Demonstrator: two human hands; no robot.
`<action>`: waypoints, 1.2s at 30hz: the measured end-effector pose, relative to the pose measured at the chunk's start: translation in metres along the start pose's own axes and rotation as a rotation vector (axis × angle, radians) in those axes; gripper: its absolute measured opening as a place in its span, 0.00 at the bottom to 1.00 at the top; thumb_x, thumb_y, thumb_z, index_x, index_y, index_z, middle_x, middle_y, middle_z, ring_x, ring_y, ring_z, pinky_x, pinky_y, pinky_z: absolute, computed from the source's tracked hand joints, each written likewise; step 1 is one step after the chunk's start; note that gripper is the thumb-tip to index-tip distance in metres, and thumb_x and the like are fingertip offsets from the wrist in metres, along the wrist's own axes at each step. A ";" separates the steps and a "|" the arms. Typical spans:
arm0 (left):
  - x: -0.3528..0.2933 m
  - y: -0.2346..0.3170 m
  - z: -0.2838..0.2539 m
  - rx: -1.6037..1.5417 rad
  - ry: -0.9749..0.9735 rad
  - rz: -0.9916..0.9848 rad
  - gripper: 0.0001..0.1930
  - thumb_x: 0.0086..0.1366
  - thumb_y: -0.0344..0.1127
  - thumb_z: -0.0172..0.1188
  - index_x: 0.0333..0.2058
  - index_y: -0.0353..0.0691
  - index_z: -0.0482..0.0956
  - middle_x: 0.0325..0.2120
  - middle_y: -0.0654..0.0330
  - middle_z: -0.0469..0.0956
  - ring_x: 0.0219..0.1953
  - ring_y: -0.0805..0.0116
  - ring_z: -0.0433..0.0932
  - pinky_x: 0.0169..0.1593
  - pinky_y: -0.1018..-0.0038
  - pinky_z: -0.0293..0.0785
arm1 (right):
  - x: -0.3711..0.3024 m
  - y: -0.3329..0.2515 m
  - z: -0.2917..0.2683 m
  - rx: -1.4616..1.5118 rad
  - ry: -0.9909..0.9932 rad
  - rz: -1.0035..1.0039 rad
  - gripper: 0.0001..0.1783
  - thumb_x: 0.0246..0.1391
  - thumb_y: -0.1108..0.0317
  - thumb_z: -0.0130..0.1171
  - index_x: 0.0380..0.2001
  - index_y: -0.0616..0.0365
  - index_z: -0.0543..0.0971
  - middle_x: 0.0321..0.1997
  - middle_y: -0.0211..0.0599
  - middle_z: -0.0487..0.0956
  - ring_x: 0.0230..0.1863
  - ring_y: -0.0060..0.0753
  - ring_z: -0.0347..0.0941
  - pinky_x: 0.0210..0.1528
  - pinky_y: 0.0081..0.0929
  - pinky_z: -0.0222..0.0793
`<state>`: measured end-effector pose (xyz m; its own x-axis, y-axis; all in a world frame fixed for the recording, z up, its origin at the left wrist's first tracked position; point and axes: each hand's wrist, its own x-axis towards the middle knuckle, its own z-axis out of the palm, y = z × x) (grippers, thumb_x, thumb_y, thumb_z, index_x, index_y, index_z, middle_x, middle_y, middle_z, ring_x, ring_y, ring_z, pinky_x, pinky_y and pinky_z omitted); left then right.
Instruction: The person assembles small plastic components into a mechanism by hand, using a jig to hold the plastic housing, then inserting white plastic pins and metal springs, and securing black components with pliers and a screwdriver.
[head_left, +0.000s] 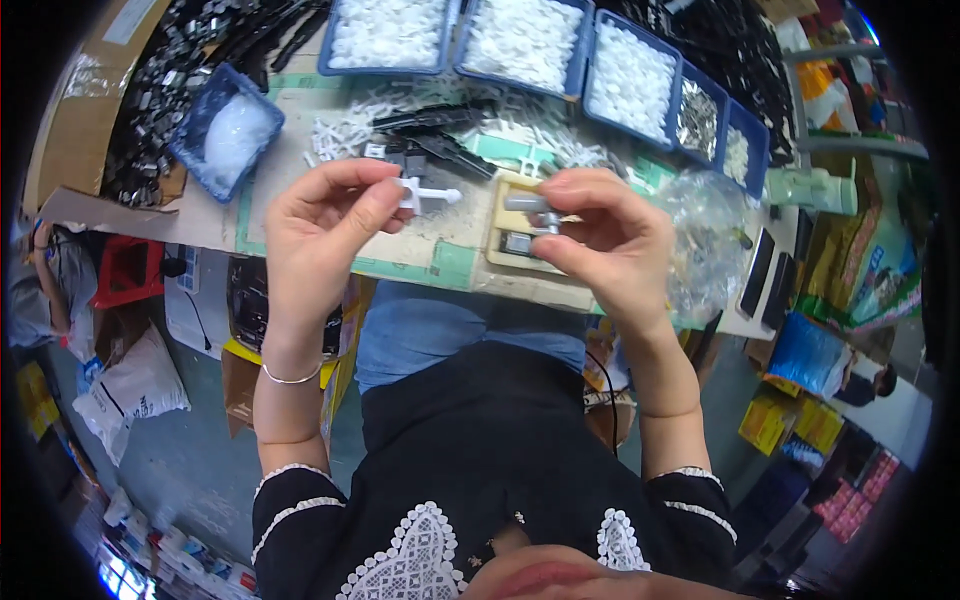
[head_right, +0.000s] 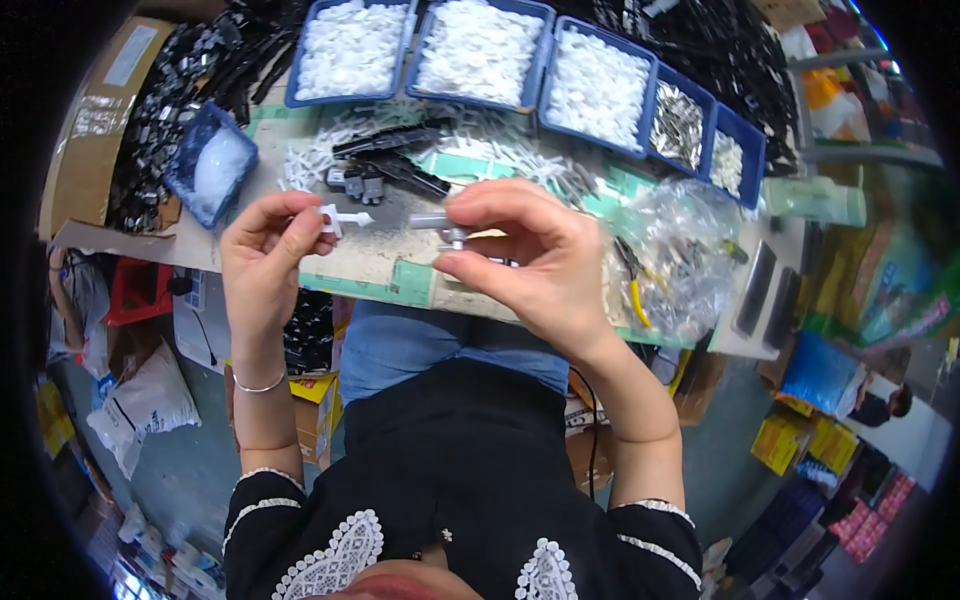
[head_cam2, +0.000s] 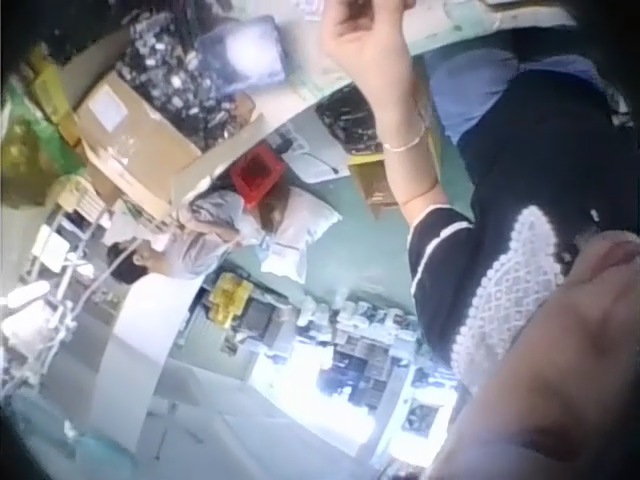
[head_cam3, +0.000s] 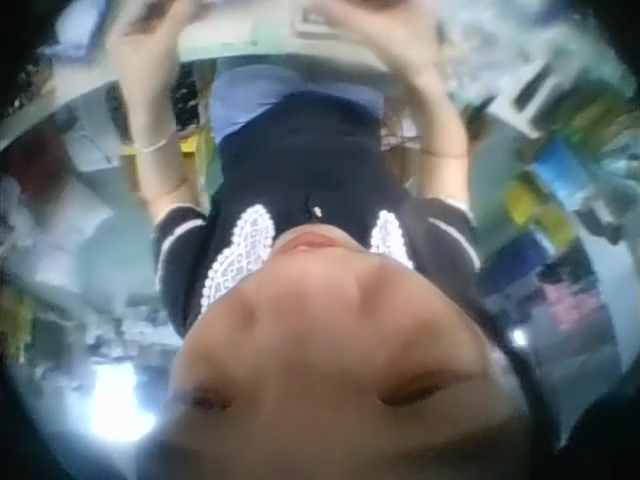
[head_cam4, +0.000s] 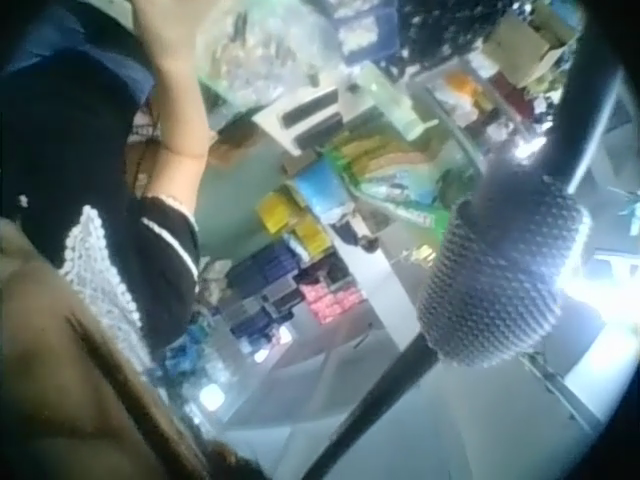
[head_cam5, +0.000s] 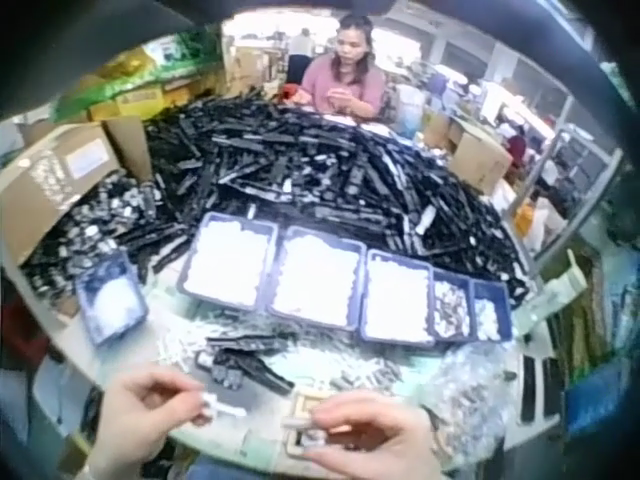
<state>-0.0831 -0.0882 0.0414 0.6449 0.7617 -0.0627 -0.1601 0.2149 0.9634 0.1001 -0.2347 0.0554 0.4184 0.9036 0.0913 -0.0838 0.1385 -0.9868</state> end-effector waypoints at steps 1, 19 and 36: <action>0.000 -0.003 0.007 -0.068 -0.031 -0.047 0.07 0.59 0.25 0.60 0.37 0.29 0.77 0.29 0.58 0.79 0.30 0.73 0.79 0.35 0.80 0.76 | -0.001 0.003 0.000 -0.005 0.019 0.006 0.17 0.40 0.86 0.64 0.37 0.67 0.77 0.44 0.42 0.74 0.45 0.28 0.73 0.44 0.22 0.76; -0.019 -0.034 0.050 0.647 -0.345 0.244 0.08 0.57 0.24 0.60 0.37 0.32 0.78 0.31 0.55 0.77 0.30 0.70 0.78 0.30 0.78 0.73 | -0.043 0.010 -0.030 -0.298 0.000 0.013 0.13 0.43 0.80 0.64 0.36 0.65 0.78 0.42 0.39 0.76 0.44 0.27 0.74 0.44 0.21 0.76; -0.029 -0.101 0.082 1.131 -0.346 0.764 0.15 0.49 0.28 0.64 0.39 0.40 0.79 0.39 0.61 0.77 0.42 0.65 0.75 0.46 0.69 0.63 | -0.078 0.044 -0.086 -0.903 0.073 -0.142 0.15 0.32 0.75 0.69 0.30 0.55 0.81 0.36 0.29 0.81 0.40 0.33 0.69 0.46 0.28 0.64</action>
<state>-0.0244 -0.1822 -0.0326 0.8480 0.2433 0.4709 0.0230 -0.9045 0.4259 0.1411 -0.3337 -0.0066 0.4294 0.8703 0.2413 0.6986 -0.1508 -0.6994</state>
